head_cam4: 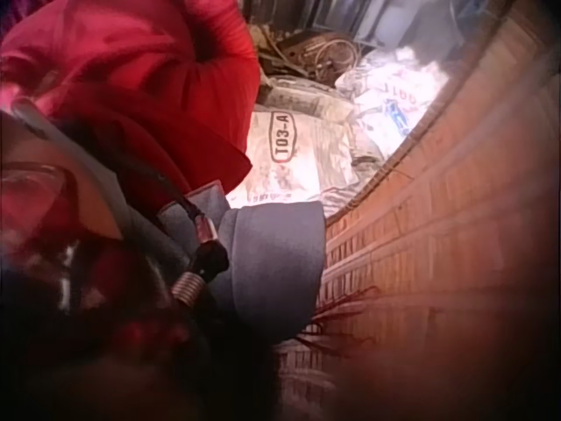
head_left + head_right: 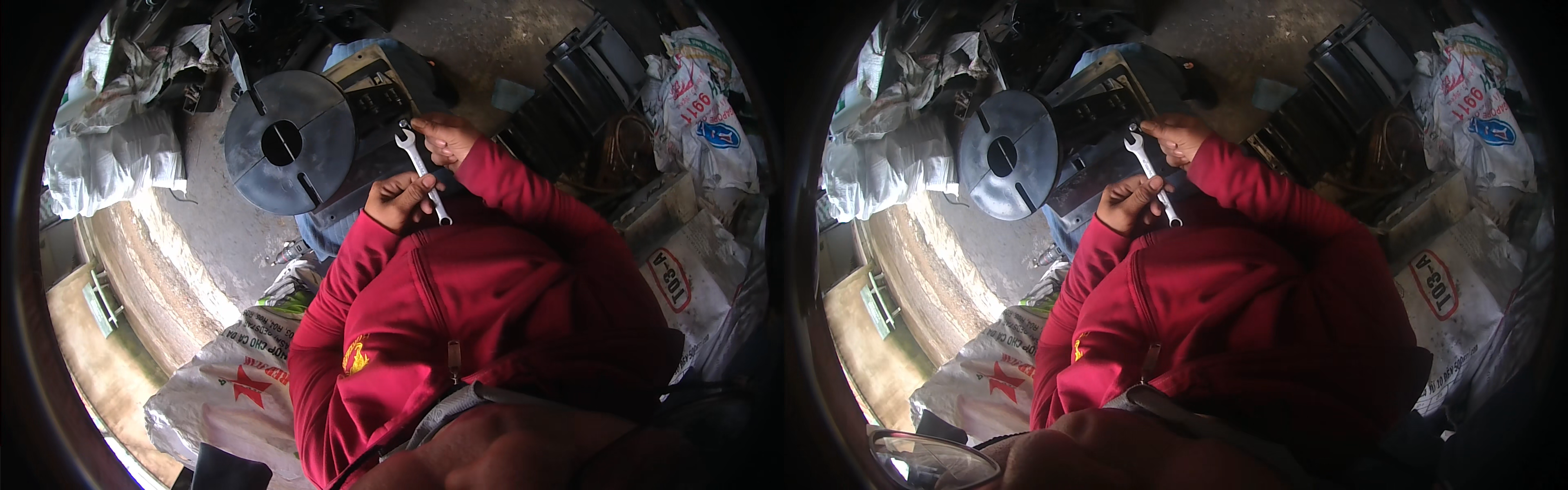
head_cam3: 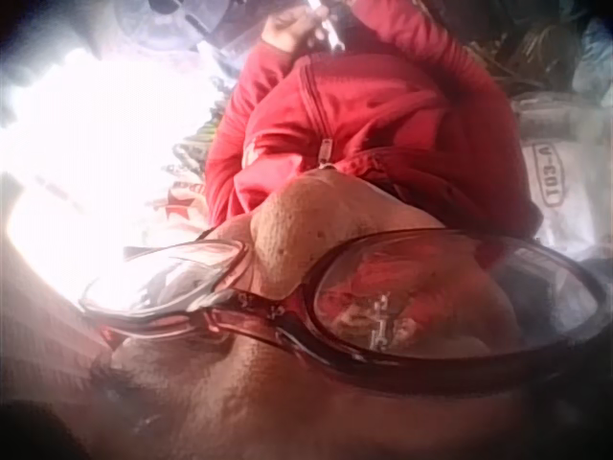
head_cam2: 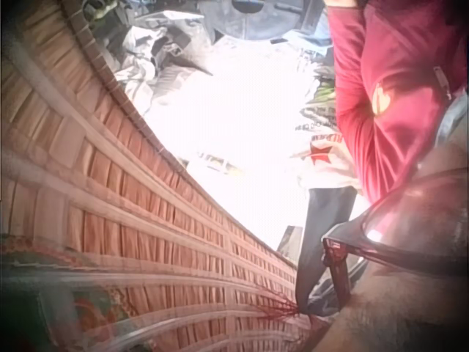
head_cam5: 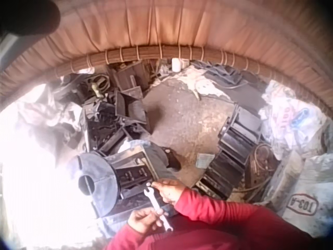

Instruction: The person assembles a metal component by inserting and tightening bolts with a wrench. They rotate the part to access different sides and continue securing the assembly.

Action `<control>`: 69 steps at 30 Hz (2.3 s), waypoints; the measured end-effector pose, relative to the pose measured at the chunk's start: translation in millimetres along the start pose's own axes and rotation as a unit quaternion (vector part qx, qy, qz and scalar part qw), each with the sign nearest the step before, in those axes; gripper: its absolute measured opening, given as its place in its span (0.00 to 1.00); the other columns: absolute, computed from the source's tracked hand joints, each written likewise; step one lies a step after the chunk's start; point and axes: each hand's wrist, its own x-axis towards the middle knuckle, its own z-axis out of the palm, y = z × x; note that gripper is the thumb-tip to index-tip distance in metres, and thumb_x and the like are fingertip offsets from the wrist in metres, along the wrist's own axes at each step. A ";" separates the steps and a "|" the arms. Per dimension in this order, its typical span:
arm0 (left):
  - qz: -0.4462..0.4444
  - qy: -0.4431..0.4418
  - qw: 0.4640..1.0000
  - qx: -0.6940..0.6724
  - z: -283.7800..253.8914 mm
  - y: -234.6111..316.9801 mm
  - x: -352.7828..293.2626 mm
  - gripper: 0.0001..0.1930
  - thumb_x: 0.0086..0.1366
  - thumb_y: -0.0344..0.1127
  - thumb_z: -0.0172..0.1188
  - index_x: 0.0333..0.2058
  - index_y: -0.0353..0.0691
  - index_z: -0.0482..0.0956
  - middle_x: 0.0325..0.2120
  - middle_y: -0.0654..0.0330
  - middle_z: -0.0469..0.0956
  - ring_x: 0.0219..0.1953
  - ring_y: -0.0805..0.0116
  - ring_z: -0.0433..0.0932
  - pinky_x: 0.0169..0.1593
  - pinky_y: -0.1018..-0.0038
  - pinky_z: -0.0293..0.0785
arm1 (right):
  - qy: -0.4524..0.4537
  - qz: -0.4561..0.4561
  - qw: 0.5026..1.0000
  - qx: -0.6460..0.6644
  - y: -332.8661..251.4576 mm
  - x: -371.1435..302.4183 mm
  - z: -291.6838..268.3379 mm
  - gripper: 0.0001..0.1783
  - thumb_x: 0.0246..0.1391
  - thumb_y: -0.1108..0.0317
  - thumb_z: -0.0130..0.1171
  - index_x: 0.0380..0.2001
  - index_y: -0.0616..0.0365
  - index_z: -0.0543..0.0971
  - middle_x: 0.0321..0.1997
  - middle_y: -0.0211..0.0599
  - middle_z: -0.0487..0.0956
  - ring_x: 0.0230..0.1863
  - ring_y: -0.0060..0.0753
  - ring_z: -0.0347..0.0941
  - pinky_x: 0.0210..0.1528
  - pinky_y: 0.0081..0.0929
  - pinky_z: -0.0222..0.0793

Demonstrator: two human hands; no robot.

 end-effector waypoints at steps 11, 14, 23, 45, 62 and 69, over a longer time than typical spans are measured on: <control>-0.074 -0.069 0.985 -0.136 12.5 7.2 32.2 0.18 0.68 0.46 0.54 0.39 0.35 0.80 0.24 0.58 0.81 0.20 0.74 0.77 0.20 0.83 0.68 | -0.010 -0.075 0.992 -0.100 15.5 11.7 -23.4 0.13 0.63 0.59 0.52 0.40 0.56 0.78 0.21 0.26 0.73 0.15 0.18 0.64 0.16 0.19 0.60; -0.087 -0.083 0.982 -0.145 9.4 7.0 39.5 0.17 0.69 0.43 0.52 0.41 0.32 0.78 0.26 0.52 0.81 0.23 0.68 0.80 0.20 0.79 0.73 | -0.017 -0.066 0.996 -0.062 14.3 9.5 -20.2 0.13 0.63 0.60 0.52 0.41 0.56 0.78 0.25 0.28 0.74 0.21 0.19 0.69 0.23 0.21 0.66; -0.139 -0.084 0.976 -0.143 -13.9 10.4 36.2 0.15 0.68 0.41 0.54 0.36 0.34 0.80 0.18 0.58 0.78 0.17 0.72 0.77 0.16 0.79 0.71 | -0.012 -0.035 0.999 -0.034 13.2 10.0 -16.6 0.14 0.58 0.57 0.60 0.37 0.56 0.77 0.15 0.20 0.66 0.12 0.13 0.57 0.13 0.16 0.50; -0.032 -0.069 0.992 -0.105 3.8 7.1 39.0 0.19 0.69 0.44 0.51 0.38 0.30 0.78 0.23 0.53 0.81 0.23 0.65 0.80 0.22 0.76 0.74 | -0.053 -0.011 0.998 -0.023 0.1 -1.0 -10.2 0.12 0.62 0.57 0.54 0.35 0.53 0.77 0.17 0.23 0.71 0.10 0.16 0.59 0.12 0.17 0.52; -0.085 -0.023 0.993 -0.078 -23.7 15.6 22.5 0.15 0.67 0.42 0.56 0.30 0.34 0.80 0.14 0.64 0.73 0.12 0.75 0.67 0.16 0.78 0.60 | -0.031 0.004 0.999 0.016 2.1 1.4 -10.3 0.15 0.57 0.56 0.61 0.35 0.57 0.76 0.14 0.21 0.63 0.10 0.12 0.54 0.11 0.15 0.46; -0.067 -0.013 0.996 0.051 -24.5 27.7 -3.2 0.17 0.65 0.45 0.59 0.28 0.35 0.80 0.13 0.65 0.73 0.09 0.79 0.68 0.15 0.83 0.62 | -0.041 0.004 0.998 0.056 4.7 3.9 -10.2 0.12 0.55 0.61 0.63 0.33 0.57 0.75 0.14 0.19 0.61 0.11 0.10 0.51 0.12 0.11 0.47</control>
